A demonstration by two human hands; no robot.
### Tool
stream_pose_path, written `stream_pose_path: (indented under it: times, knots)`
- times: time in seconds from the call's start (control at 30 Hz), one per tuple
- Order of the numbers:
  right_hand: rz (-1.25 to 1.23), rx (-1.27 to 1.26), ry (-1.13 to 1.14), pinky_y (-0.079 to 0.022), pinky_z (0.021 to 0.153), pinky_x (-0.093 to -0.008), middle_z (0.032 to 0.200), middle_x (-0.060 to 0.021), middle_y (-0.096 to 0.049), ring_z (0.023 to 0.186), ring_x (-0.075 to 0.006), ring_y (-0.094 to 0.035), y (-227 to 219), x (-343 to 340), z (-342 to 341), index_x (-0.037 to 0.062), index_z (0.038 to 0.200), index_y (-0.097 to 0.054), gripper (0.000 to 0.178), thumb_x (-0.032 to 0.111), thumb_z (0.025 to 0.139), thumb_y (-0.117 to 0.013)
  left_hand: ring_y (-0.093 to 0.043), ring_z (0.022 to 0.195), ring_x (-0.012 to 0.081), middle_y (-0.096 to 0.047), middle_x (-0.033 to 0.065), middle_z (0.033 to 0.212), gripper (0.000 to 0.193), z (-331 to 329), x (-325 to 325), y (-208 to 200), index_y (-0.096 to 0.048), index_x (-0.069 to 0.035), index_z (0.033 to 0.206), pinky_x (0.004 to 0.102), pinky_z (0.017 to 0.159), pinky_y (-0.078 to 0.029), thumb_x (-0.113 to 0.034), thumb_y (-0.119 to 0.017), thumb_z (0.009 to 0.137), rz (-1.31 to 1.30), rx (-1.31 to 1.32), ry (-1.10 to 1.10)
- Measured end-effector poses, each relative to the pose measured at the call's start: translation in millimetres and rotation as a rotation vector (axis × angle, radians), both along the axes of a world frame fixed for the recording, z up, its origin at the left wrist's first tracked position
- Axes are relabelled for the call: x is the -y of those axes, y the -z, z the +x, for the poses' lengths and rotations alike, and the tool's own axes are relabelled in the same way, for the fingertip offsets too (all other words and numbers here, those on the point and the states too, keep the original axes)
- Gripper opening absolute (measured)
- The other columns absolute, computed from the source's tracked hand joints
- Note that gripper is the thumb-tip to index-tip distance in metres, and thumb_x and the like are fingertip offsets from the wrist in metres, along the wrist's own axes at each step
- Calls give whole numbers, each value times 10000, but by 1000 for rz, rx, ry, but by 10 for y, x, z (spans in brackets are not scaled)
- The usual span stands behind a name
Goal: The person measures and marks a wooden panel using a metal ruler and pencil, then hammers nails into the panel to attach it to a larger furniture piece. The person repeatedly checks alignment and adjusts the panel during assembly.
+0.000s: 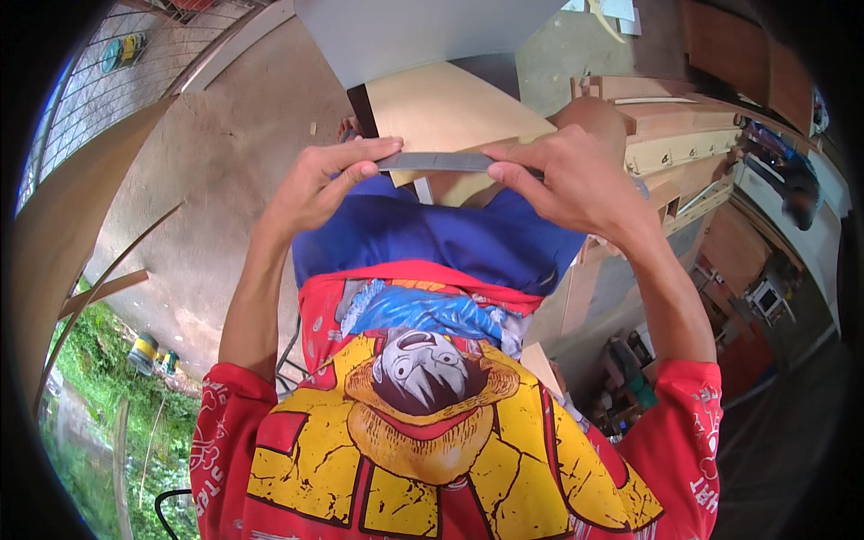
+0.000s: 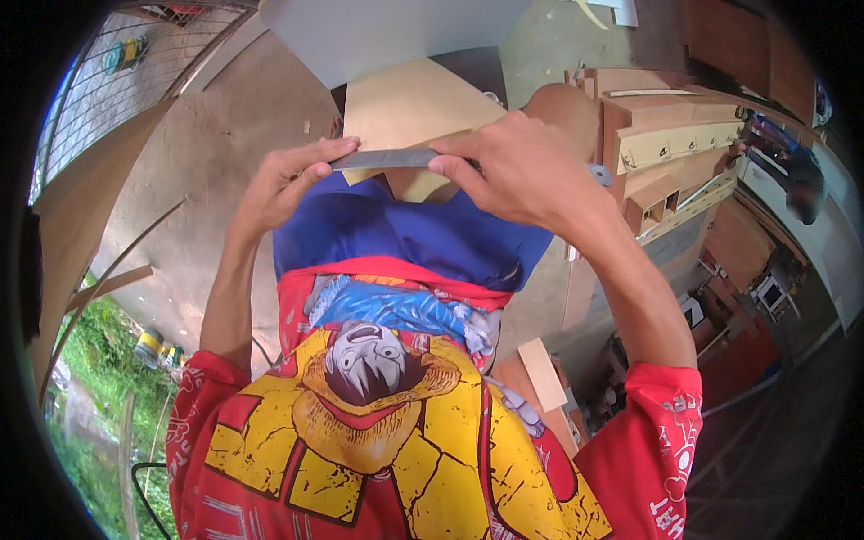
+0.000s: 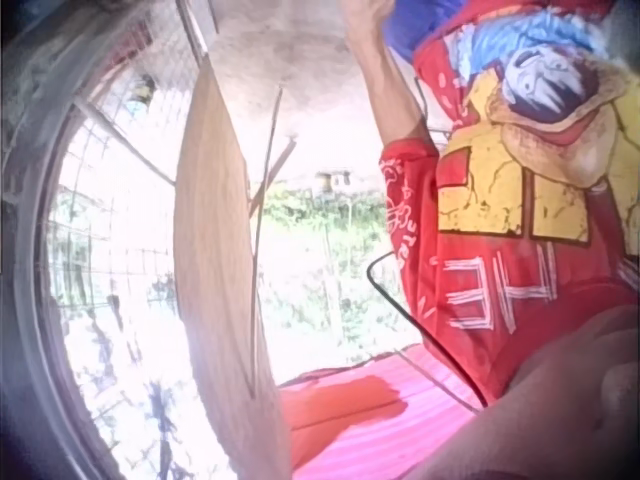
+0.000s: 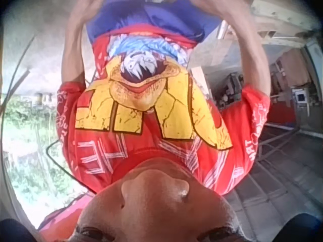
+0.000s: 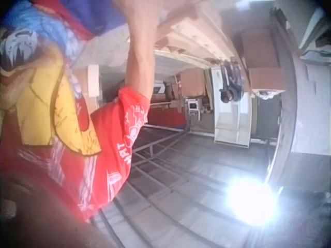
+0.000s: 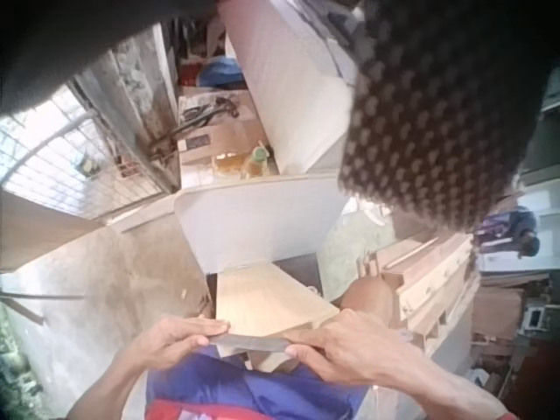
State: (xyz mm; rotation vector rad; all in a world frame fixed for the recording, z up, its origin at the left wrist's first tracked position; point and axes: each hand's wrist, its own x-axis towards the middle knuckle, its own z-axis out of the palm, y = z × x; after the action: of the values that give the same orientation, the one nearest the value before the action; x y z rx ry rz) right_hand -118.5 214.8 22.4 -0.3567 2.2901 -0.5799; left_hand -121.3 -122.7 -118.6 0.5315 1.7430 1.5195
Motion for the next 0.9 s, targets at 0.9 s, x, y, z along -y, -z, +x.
stream_pose_path:
  times: [0.9]
  knots:
    - [357,26,94,-529,658,-548,671,-224,-657,706,-478,-676,-268,27,24,15,866,-792,643,624,1039,-678,-596,902,179,-673,83,980,498,-188,-542,224,-645,-13,1193,356,792,-503,-508,-636,1133,-675,350,-118]
